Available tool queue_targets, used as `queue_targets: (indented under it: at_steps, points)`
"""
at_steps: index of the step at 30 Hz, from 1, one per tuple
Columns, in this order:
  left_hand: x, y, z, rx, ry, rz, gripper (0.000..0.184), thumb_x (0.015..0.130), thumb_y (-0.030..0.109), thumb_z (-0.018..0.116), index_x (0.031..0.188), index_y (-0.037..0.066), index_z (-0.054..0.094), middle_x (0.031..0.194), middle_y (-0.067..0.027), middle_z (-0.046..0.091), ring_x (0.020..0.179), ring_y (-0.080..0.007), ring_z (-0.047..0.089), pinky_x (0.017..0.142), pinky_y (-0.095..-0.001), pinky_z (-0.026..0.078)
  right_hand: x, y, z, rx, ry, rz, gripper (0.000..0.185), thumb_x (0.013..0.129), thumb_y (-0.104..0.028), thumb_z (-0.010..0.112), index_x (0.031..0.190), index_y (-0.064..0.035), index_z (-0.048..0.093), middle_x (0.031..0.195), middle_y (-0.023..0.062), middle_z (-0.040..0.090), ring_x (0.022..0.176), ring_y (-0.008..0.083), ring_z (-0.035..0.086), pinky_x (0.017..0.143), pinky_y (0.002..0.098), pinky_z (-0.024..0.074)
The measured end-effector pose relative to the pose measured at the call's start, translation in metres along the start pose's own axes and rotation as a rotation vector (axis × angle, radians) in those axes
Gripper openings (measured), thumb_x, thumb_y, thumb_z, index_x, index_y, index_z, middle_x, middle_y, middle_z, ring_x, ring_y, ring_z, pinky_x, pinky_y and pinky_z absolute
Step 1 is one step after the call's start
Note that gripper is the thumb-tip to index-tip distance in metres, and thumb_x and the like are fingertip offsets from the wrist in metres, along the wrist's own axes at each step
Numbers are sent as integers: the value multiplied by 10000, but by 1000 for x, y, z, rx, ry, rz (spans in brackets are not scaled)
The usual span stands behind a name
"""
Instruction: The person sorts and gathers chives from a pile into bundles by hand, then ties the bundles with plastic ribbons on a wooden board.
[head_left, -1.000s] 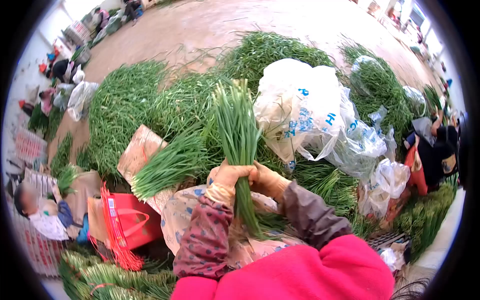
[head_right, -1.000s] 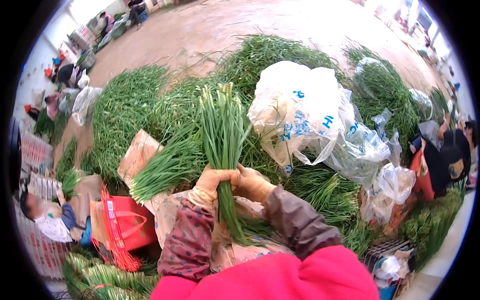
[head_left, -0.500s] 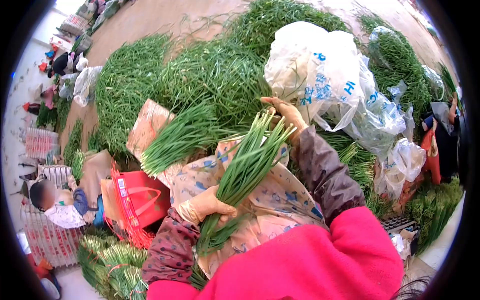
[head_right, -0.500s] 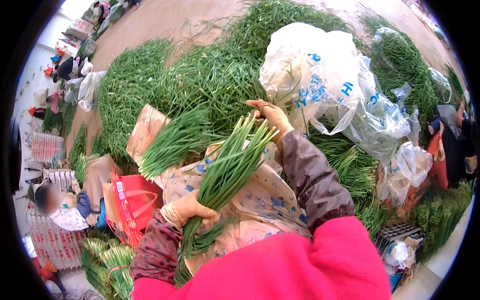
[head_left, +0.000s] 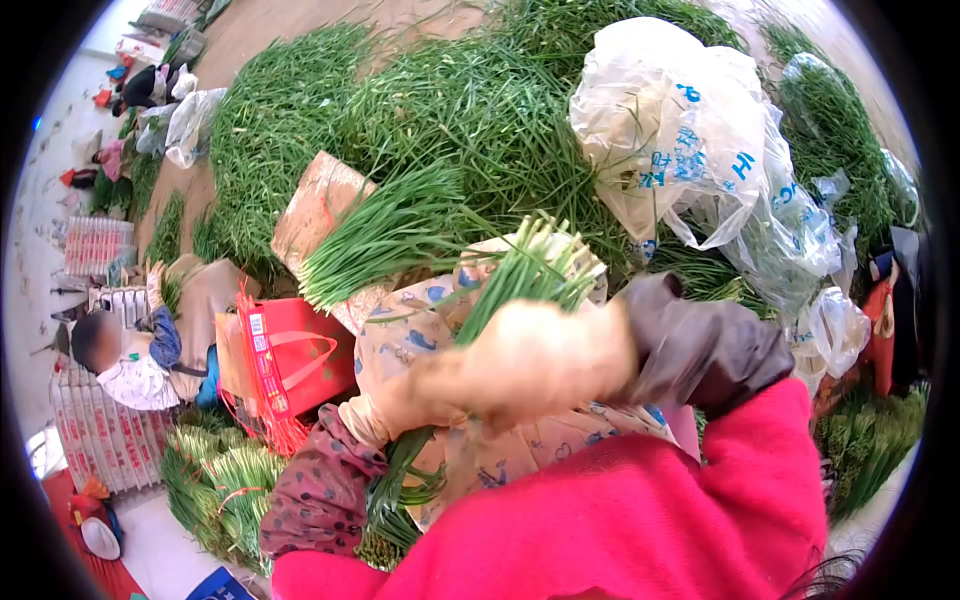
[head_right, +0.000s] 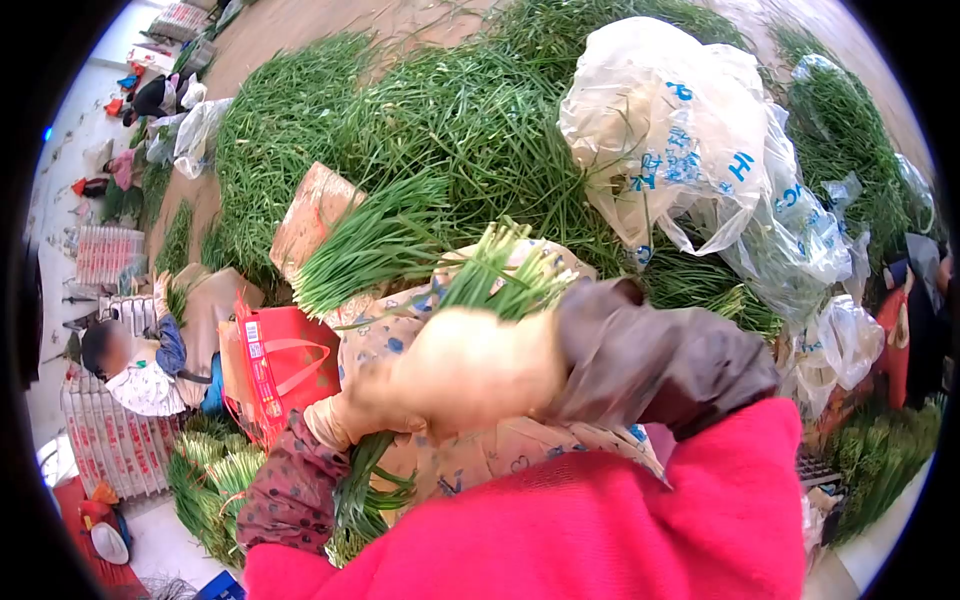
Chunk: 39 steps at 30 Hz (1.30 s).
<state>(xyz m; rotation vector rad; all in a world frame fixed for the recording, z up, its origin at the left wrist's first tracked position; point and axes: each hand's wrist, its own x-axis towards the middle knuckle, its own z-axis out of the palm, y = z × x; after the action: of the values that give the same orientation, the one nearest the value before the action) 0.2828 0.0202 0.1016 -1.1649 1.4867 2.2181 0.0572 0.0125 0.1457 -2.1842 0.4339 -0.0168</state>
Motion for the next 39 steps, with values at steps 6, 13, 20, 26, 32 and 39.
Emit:
queue_targets:
  at_steps: [6, 13, 20, 26, 32, 39]
  points:
    - [-3, -13, 15, 331, 168, -39, 676, 719, 71, 691, 1338, 28, 423, 979, -78, 644, 815, -179, 623, 681, -319, 508, 8, 37, 51, -455, 385, 113, 483, 688, -134, 664, 1146, -45, 539, 1066, 187, 593, 804, 303, 678, 610, 412, 549]
    - [-13, -47, 18, 368, 186, 178, 736, 713, -4, 653, 1393, 42, 375, 1025, -93, 639, 851, -213, 636, 745, -306, 509, -49, 117, 55, -455, 102, 309, 882, 513, -196, 842, 1302, -135, 452, 1350, 141, 465, 936, 315, 660, 684, 454, 541]
    - [-26, -47, 28, -316, 93, -185, 887, 721, -47, 707, 1472, 138, 273, 916, -38, 592, 584, -114, 542, 495, -238, 441, -50, 134, 38, -168, -158, 498, 559, 579, -335, 805, 1083, -197, 606, 893, 81, 667, 854, 306, 653, 711, 419, 507]
    - [-37, -72, 30, -483, 124, -148, 665, 715, -26, 729, 1309, 32, 436, 874, -76, 609, 551, -124, 533, 465, -245, 422, -65, 124, 17, -371, 58, 499, 208, 759, -267, 643, 945, -176, 668, 736, 78, 650, 735, 301, 652, 622, 422, 506]
    - [-34, -85, 38, -648, 174, -37, 478, 717, 18, 766, 1132, -43, 537, 834, -112, 622, 512, -138, 518, 434, -255, 396, -71, 135, -37, -585, 248, 677, 270, 783, -189, 641, 1053, -207, 656, 688, 59, 635, 674, 264, 661, 565, 381, 517]
    - [-40, -110, 47, -770, 259, 44, 583, 699, 54, 743, 1208, -60, 483, 902, -164, 624, 464, -149, 472, 403, -265, 344, -104, 207, -83, -464, 777, 1089, 445, 903, -237, 589, 1326, -159, 475, 945, 55, 655, 765, 186, 634, 631, 343, 538]
